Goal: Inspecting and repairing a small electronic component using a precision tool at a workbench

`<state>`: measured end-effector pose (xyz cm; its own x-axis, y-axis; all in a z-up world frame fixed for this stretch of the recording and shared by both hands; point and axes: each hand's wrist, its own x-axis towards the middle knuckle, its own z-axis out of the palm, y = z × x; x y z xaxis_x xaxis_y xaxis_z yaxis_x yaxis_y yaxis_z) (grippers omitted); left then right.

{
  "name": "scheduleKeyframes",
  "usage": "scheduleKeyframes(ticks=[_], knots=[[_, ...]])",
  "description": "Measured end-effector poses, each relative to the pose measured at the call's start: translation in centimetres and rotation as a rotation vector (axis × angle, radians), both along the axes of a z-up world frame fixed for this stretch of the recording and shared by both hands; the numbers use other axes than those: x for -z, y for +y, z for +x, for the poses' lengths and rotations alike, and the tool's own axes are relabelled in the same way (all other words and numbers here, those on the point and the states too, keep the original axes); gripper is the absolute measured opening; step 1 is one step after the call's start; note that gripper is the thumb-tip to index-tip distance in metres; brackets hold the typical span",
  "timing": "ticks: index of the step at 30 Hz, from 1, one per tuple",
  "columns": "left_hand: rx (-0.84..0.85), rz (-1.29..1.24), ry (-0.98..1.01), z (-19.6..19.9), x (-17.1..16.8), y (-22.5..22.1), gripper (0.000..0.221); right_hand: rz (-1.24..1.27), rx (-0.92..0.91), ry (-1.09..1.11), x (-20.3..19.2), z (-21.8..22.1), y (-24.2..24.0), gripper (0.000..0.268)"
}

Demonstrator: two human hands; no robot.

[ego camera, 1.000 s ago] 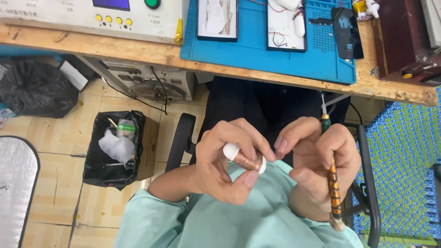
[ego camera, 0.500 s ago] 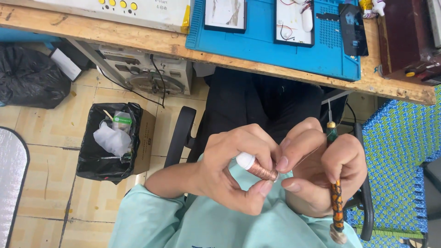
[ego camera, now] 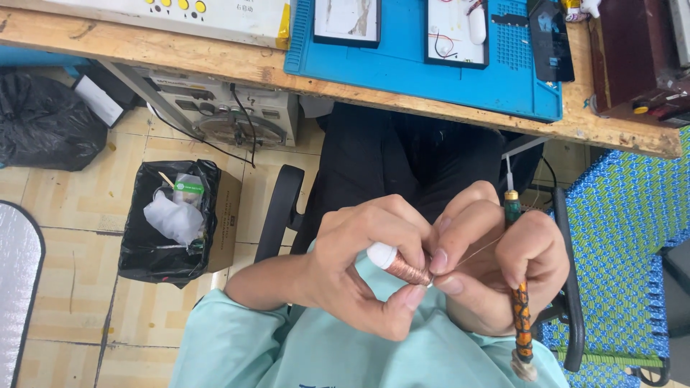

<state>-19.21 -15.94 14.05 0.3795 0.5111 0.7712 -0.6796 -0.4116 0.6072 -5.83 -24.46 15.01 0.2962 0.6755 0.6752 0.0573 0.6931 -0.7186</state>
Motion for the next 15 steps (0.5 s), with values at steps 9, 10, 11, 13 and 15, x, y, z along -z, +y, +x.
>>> scheduleKeyframes(ticks=[9, 10, 11, 13, 15], knots=[[-0.056, 0.030, -0.027, 0.27, 0.42, 0.06, 0.020, -0.022, -0.011, 0.020, -0.03, -0.24, 0.14, 0.040], [-0.053, 0.033, -0.033, 0.28, 0.55, 0.10, 0.020, -0.037, -0.015, 0.015, -0.07, -0.21, 0.11, 0.040], [-0.053, 0.032, -0.032, 0.29, 0.55, 0.10, 0.020, -0.037, -0.015, 0.015, -0.03, -0.19, 0.10, 0.040], [-0.060, 0.046, -0.049, 0.33, 0.53, 0.16, 0.020, -0.033, -0.035, 0.016, 0.04, -0.15, 0.11, 0.040], [-0.067, 0.048, -0.043, 0.33, 0.50, 0.21, 0.020, -0.050, -0.027, 0.015, -0.13, -0.21, 0.05, 0.039]])
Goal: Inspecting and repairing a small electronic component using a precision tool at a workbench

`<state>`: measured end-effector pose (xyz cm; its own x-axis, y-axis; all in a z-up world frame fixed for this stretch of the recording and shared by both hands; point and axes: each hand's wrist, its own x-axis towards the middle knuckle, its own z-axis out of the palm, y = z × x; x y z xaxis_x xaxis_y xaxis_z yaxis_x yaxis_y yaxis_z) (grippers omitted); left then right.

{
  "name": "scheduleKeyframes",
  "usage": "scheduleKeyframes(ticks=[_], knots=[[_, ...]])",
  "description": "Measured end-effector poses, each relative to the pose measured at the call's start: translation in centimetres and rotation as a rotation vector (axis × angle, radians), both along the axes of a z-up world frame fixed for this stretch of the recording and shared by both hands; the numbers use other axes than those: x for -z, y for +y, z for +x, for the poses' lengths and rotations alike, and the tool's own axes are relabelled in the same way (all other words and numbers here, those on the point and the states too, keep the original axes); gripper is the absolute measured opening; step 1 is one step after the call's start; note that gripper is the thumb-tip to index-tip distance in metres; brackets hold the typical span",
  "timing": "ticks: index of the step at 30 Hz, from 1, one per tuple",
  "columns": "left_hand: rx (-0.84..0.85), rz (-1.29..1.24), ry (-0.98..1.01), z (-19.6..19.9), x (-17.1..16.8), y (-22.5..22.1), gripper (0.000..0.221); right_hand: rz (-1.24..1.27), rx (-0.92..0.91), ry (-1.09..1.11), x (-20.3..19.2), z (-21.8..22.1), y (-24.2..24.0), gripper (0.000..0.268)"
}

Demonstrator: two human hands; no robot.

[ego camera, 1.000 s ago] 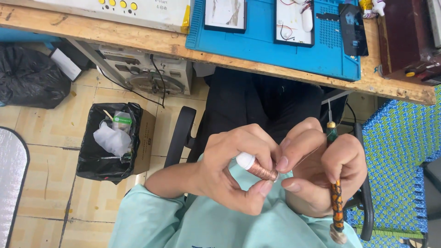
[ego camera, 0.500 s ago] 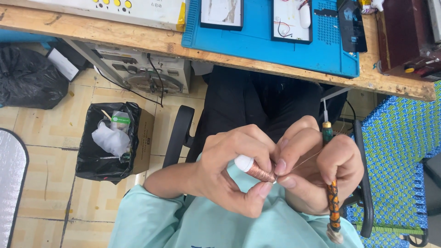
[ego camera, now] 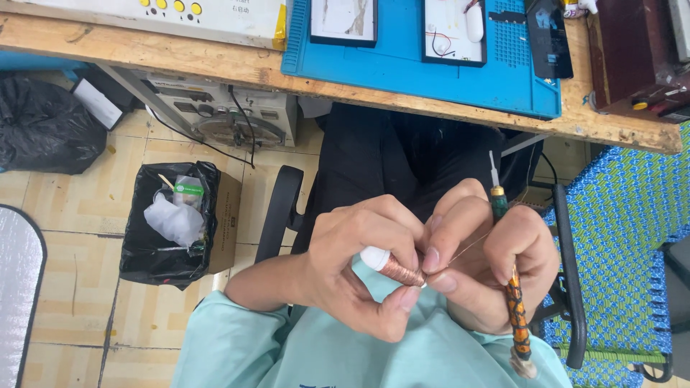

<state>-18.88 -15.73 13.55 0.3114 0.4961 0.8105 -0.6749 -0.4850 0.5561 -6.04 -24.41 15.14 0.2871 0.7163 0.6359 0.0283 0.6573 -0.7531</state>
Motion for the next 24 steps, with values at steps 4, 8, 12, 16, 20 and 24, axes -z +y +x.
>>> scheduleKeyframes(ticks=[4, 8, 12, 16, 20, 24], knots=[[0.002, 0.005, 0.013, -0.12, 0.05, 0.13, 0.020, -0.048, 0.014, -0.012, -0.22, -0.08, -0.18, 0.039], [-0.010, 0.016, 0.015, -0.08, -0.03, 0.17, 0.017, -0.032, 0.023, -0.014, -0.14, -0.12, -0.01, 0.039], [0.002, 0.022, -0.006, 0.09, 0.10, 0.18, 0.017, -0.006, 0.016, -0.029, -0.03, -0.22, 0.05, 0.038], [0.010, 0.037, -0.021, 0.07, 0.26, 0.03, 0.016, 0.040, 0.007, -0.037, 0.30, -0.04, 0.02, 0.037], [-0.002, 0.037, -0.038, -0.02, 0.04, -0.21, 0.014, 0.049, -0.029, -0.091, -0.01, 0.46, -0.15, 0.034], [0.040, 0.034, -0.020, -0.26, -0.09, -0.10, 0.016, 0.093, 0.001, -0.136, 0.25, 0.32, -0.03, 0.035]])
